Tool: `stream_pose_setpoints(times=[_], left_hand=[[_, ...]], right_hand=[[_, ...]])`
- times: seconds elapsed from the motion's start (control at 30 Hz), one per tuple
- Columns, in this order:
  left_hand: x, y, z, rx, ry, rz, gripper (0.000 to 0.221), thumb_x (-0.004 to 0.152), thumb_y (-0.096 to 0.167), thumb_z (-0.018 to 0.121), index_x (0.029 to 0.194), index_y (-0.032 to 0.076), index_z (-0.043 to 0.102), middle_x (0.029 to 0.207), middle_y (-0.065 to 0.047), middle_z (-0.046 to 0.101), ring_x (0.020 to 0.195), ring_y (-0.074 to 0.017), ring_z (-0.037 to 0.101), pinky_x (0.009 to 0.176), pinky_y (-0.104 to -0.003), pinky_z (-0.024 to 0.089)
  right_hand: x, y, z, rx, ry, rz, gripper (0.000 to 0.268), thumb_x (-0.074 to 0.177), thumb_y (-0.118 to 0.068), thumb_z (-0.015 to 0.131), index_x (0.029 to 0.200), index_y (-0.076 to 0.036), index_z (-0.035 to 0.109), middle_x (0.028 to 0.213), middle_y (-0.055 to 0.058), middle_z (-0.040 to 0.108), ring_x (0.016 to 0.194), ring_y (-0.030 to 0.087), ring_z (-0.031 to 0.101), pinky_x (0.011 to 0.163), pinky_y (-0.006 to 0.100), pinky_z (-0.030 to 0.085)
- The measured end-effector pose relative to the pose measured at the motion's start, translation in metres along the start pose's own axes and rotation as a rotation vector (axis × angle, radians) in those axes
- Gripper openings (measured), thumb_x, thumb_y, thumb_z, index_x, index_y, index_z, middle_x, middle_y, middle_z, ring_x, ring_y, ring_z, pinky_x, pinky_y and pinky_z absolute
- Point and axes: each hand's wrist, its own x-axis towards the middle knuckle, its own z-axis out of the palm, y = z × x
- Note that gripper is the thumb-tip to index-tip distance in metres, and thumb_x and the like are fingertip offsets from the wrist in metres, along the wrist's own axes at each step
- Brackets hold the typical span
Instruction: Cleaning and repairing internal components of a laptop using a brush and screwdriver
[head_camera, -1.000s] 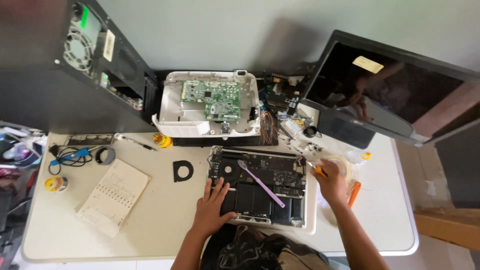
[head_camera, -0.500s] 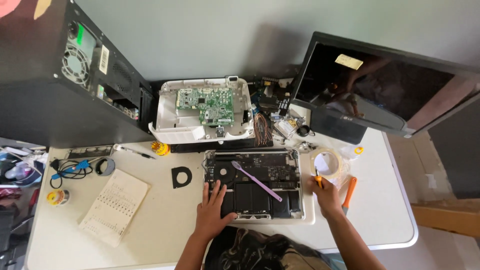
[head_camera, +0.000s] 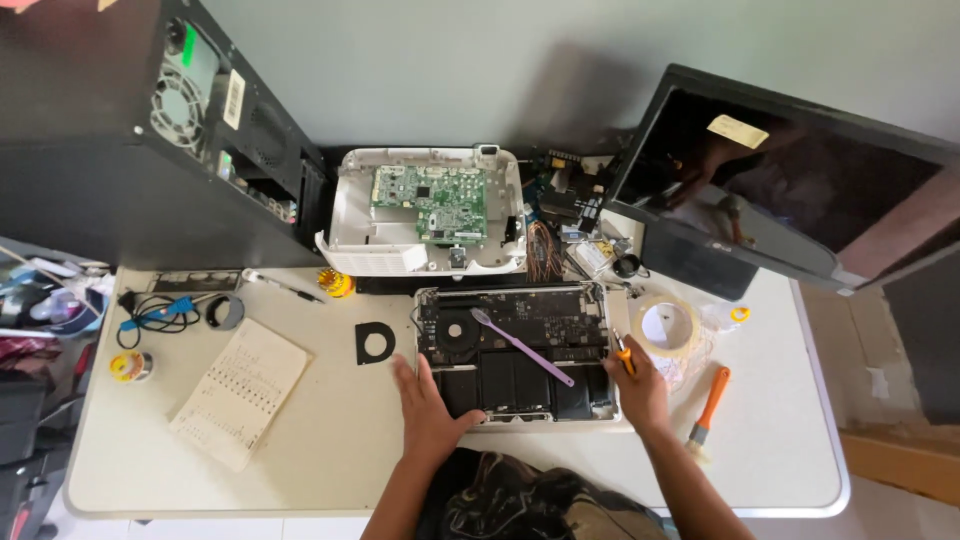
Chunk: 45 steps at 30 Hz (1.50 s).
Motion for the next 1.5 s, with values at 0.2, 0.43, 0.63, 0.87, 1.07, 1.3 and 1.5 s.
stream_pose_setpoints(times=[0.2, 0.43, 0.63, 0.87, 1.07, 1.3, 1.5], left_hand=[[0.008, 0.018, -0.011, -0.01, -0.007, -0.101, 0.145, 0.069, 0.056, 0.095, 0.166, 0.025, -0.008, 0.167, -0.027, 0.003, 0.151, -0.048, 0.016, 0.117, -0.063, 0.019], [0.011, 0.022, 0.007, 0.022, 0.0, -0.084, 0.148, 0.066, 0.051, 0.1, 0.166, 0.028, -0.006, 0.165, -0.029, 0.007, 0.15, -0.0487, 0.015, 0.116, -0.064, 0.02], [0.038, 0.018, 0.008, -0.055, 0.075, -0.013, 0.147, 0.063, 0.055, 0.098, 0.166, 0.028, -0.005, 0.162, -0.035, 0.013, 0.15, -0.052, 0.016, 0.115, -0.066, 0.02], [0.015, 0.067, -0.026, -0.18, 0.204, 0.144, 0.123, 0.079, 0.077, 0.07, 0.168, 0.016, 0.011, 0.163, -0.036, 0.011, 0.151, -0.0571, 0.009, 0.116, -0.072, 0.014], [-0.003, 0.126, -0.044, -0.519, 0.263, 0.774, 0.031, 0.101, 0.018, 0.064, 0.129, 0.003, 0.067, 0.126, -0.016, 0.071, 0.116, -0.0312, 0.067, 0.102, -0.044, 0.054], [-0.018, 0.144, -0.072, -0.695, 0.102, 0.859, 0.02, 0.096, 0.0, 0.07, 0.114, 0.006, 0.074, 0.102, -0.009, 0.075, 0.086, -0.0212, 0.072, 0.076, -0.032, 0.059], [-0.022, 0.147, -0.089, -0.657, 0.081, 0.944, 0.004, 0.093, 0.009, 0.077, 0.097, 0.008, 0.076, 0.09, -0.007, 0.073, 0.085, -0.0237, 0.068, 0.076, -0.036, 0.055]], right_hand=[[0.004, 0.013, 0.022, -0.065, -0.067, -0.145, 0.051, 0.093, -0.028, 0.064, 0.139, -0.009, 0.053, 0.153, 0.01, 0.05, 0.133, 0.028, 0.053, 0.11, 0.041, 0.042], [-0.011, -0.015, -0.001, -0.032, -0.033, 0.056, 0.071, 0.091, -0.037, 0.061, 0.157, -0.017, 0.045, 0.115, 0.007, 0.075, 0.105, 0.023, 0.064, 0.093, 0.037, 0.046], [0.006, -0.018, 0.0, 0.014, -0.004, 0.046, 0.071, 0.089, -0.035, 0.063, 0.156, -0.016, 0.047, 0.117, 0.0, 0.074, 0.11, 0.017, 0.063, 0.099, 0.034, 0.044], [-0.002, -0.033, 0.016, -0.054, 0.179, -0.414, 0.017, 0.096, -0.021, 0.072, 0.106, -0.007, 0.076, 0.136, 0.016, 0.066, 0.115, 0.043, 0.067, 0.096, 0.051, 0.056], [-0.029, -0.063, 0.026, 0.426, -0.341, -0.239, 0.002, 0.092, -0.004, 0.071, 0.092, -0.002, 0.07, 0.063, 0.008, 0.062, 0.058, 0.016, 0.056, 0.061, 0.03, 0.05], [-0.034, -0.047, 0.009, 0.572, -0.627, -0.292, 0.042, 0.083, 0.011, 0.075, 0.105, -0.012, 0.048, 0.076, 0.01, 0.064, 0.054, 0.016, 0.054, 0.047, 0.029, 0.044], [-0.053, -0.06, -0.002, 0.529, -0.672, -0.295, 0.039, 0.083, 0.002, 0.079, 0.107, -0.009, 0.05, 0.077, 0.012, 0.071, 0.056, 0.016, 0.056, 0.048, 0.028, 0.048]])
